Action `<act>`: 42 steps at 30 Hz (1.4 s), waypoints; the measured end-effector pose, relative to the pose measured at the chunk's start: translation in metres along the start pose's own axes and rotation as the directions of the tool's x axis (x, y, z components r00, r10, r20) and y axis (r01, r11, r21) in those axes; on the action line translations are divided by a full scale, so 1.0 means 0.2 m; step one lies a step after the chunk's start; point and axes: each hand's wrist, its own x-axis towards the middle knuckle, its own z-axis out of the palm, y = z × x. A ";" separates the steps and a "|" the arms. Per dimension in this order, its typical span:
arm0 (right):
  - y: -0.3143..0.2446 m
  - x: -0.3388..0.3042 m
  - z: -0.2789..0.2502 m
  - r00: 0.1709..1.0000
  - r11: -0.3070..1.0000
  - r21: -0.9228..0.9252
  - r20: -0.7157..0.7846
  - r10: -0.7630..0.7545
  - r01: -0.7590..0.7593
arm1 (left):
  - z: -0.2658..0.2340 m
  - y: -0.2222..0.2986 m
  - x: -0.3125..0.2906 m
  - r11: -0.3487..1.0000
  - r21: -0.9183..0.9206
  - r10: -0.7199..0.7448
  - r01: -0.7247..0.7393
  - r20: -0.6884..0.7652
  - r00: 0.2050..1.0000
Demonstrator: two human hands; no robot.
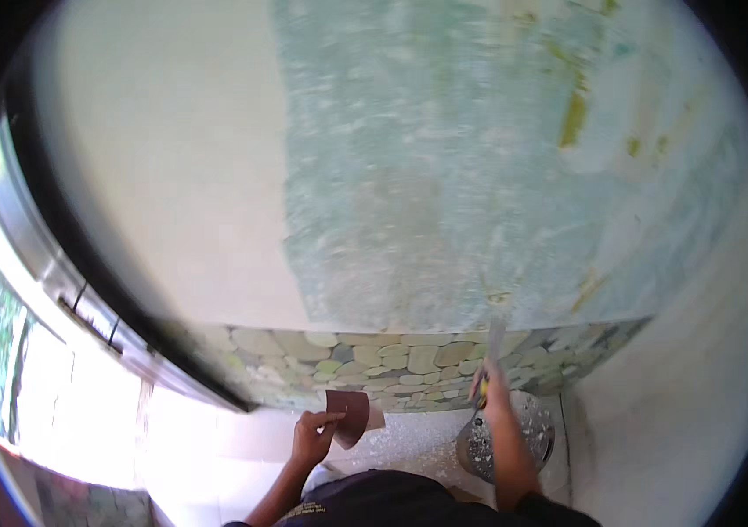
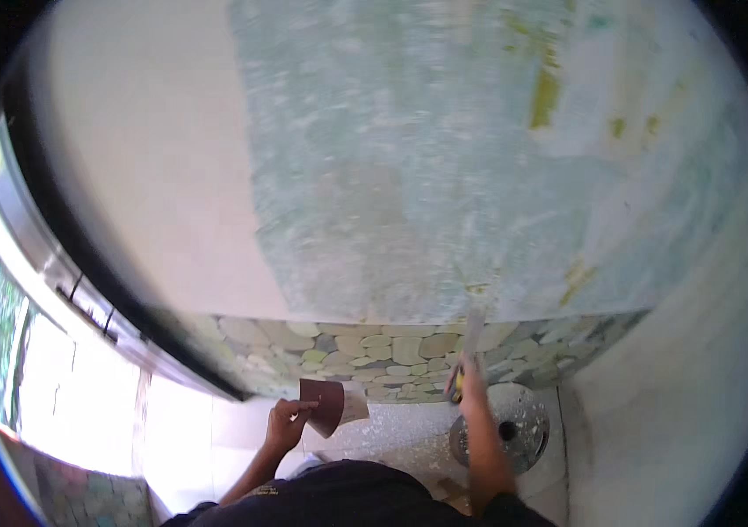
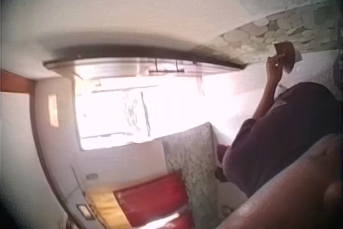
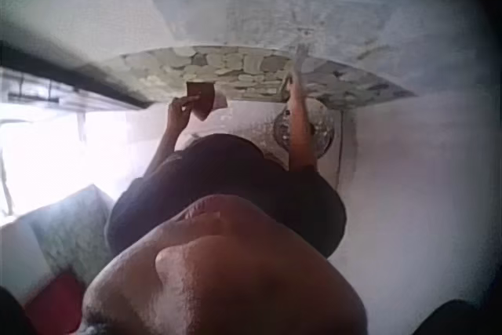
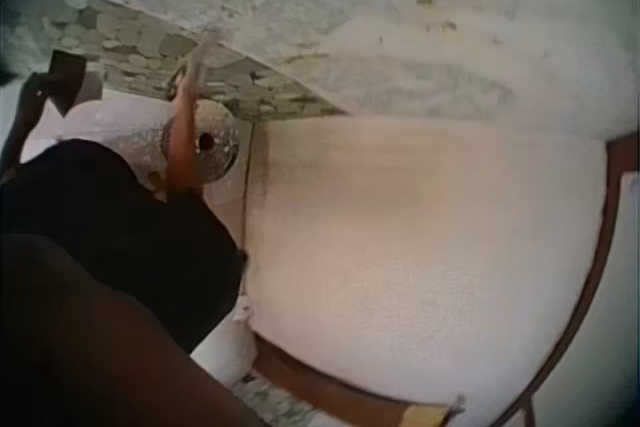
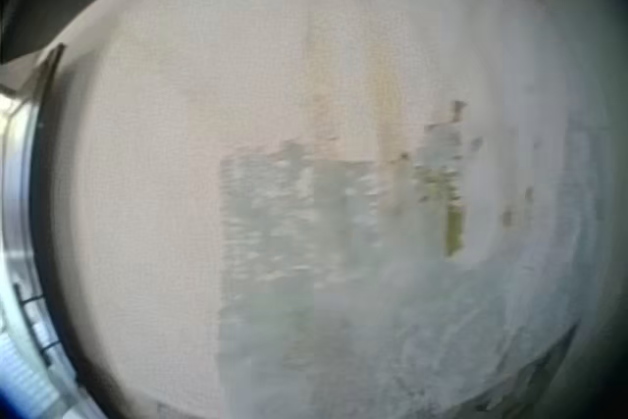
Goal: The recorder is using a putty knife to scrape old material off of a wall.
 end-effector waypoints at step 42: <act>1.35 0.17 1.59 0.973 0.931 -0.342 -0.141 -0.183 0.126 | -1.39 -1.04 0.05 0.985 -0.118 -0.121 0.125 0.038 0.992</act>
